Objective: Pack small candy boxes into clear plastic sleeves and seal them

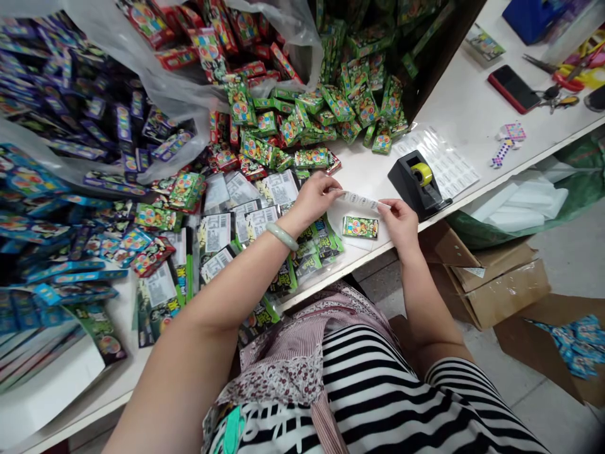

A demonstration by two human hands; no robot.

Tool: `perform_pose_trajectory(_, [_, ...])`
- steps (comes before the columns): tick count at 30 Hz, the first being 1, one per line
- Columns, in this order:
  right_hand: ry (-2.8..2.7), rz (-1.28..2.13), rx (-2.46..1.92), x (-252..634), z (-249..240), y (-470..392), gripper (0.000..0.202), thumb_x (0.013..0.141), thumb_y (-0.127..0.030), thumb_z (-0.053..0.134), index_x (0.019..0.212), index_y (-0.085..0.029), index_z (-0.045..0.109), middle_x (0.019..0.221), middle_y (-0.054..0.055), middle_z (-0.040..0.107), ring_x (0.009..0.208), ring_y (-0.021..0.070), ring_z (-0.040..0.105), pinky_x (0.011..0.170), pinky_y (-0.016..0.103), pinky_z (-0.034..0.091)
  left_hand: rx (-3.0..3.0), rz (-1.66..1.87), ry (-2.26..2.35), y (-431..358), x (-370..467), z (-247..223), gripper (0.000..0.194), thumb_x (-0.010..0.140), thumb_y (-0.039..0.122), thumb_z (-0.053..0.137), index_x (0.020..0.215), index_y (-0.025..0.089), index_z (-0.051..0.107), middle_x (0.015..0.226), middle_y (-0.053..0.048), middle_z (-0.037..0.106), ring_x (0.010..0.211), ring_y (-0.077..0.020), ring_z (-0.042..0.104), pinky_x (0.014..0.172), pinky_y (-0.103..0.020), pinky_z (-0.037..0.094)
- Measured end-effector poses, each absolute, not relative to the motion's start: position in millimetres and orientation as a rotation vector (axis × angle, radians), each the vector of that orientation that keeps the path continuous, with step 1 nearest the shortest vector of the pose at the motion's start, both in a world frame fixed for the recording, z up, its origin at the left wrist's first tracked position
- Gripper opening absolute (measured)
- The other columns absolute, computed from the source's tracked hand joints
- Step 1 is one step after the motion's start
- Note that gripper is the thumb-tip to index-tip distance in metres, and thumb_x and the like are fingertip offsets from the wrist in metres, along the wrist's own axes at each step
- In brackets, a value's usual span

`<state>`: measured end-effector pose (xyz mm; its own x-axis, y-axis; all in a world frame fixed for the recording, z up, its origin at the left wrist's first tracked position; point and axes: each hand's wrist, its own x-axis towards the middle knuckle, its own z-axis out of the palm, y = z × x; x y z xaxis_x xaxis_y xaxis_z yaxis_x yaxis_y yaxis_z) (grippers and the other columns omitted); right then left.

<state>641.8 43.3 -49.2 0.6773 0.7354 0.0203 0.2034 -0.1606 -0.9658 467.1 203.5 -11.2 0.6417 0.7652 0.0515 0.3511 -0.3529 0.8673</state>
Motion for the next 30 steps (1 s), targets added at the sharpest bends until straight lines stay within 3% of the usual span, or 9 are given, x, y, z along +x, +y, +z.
perform_pose_trajectory(2, [-0.860,0.393,-1.764,643.8,-47.8,43.3,0.024,0.074,-0.045,0.073,0.081,-0.022,0.072,0.088,0.005,0.063,0.083,0.0212,0.059,0.077,0.039,0.053,1.993,0.653,0.819,206.6,466.7,-11.8,0.006,0.074,0.022,0.071,0.077,0.016,0.069,0.099,-0.006,0.062,0.108,-0.0227,0.056,0.101,-0.039,0.043])
perform_pose_trajectory(4, [-0.901,0.335,-1.754,645.0,-47.3,45.0,0.025,0.076,-0.047,0.073,0.079,-0.022,0.070,0.098,0.007,0.063,0.096,0.0240,0.060,0.083,0.040,0.051,1.930,0.618,0.720,209.0,465.6,-12.3,0.011,0.078,0.026,0.069,0.079,0.016,0.067,0.103,-0.006,0.062,0.109,-0.0221,0.056,0.100,-0.037,0.043])
perform_pose_trajectory(7, [-0.819,0.522,-1.642,645.1,-50.4,51.0,0.031,0.079,-0.053,0.069,0.083,-0.023,0.063,0.088,0.003,0.062,0.083,0.0201,0.060,0.076,0.036,0.051,1.753,0.469,0.645,209.3,464.7,-13.5,0.021,0.083,0.037,0.064,0.087,0.016,0.063,0.089,-0.003,0.063,0.089,-0.0169,0.057,0.083,-0.029,0.047])
perform_pose_trajectory(11, [-0.690,0.647,-1.545,643.7,-56.0,61.2,0.039,0.072,-0.057,0.073,0.085,-0.023,0.058,0.070,-0.004,0.055,0.065,0.0147,0.052,0.068,0.031,0.047,1.679,0.435,0.663,207.3,468.1,-15.3,0.026,0.073,0.035,0.071,0.087,0.017,0.061,0.084,0.001,0.062,0.077,-0.0132,0.055,0.071,-0.024,0.044])
perform_pose_trajectory(15, [-0.706,0.666,-1.535,644.8,-51.6,66.4,0.041,0.069,-0.059,0.076,0.081,-0.024,0.059,0.071,-0.003,0.058,0.066,0.0144,0.053,0.067,0.030,0.047,1.624,0.460,0.753,207.9,474.7,-12.7,0.013,0.074,0.027,0.066,0.080,0.016,0.062,0.073,0.002,0.061,0.070,-0.0118,0.055,0.068,-0.023,0.043])
perform_pose_trajectory(22, [-0.809,0.560,-1.669,653.9,-43.4,63.7,0.039,0.077,-0.059,0.069,0.070,-0.023,0.057,0.062,-0.004,0.053,0.061,0.0140,0.049,0.061,0.029,0.043,1.524,0.484,0.828,207.2,481.4,-10.2,0.012,0.072,0.025,0.068,0.078,0.016,0.063,0.070,0.001,0.063,0.066,-0.0115,0.056,0.066,-0.023,0.044])
perform_pose_trajectory(30, [-0.744,0.607,-1.474,649.6,-46.1,66.6,0.032,0.069,-0.044,0.079,0.085,-0.023,0.063,0.080,0.000,0.065,0.072,0.0160,0.059,0.072,0.032,0.051,1.475,0.507,0.771,206.9,475.9,-9.2,0.013,0.069,0.023,0.071,0.077,0.017,0.062,0.072,0.003,0.062,0.068,-0.0109,0.057,0.070,-0.023,0.047])
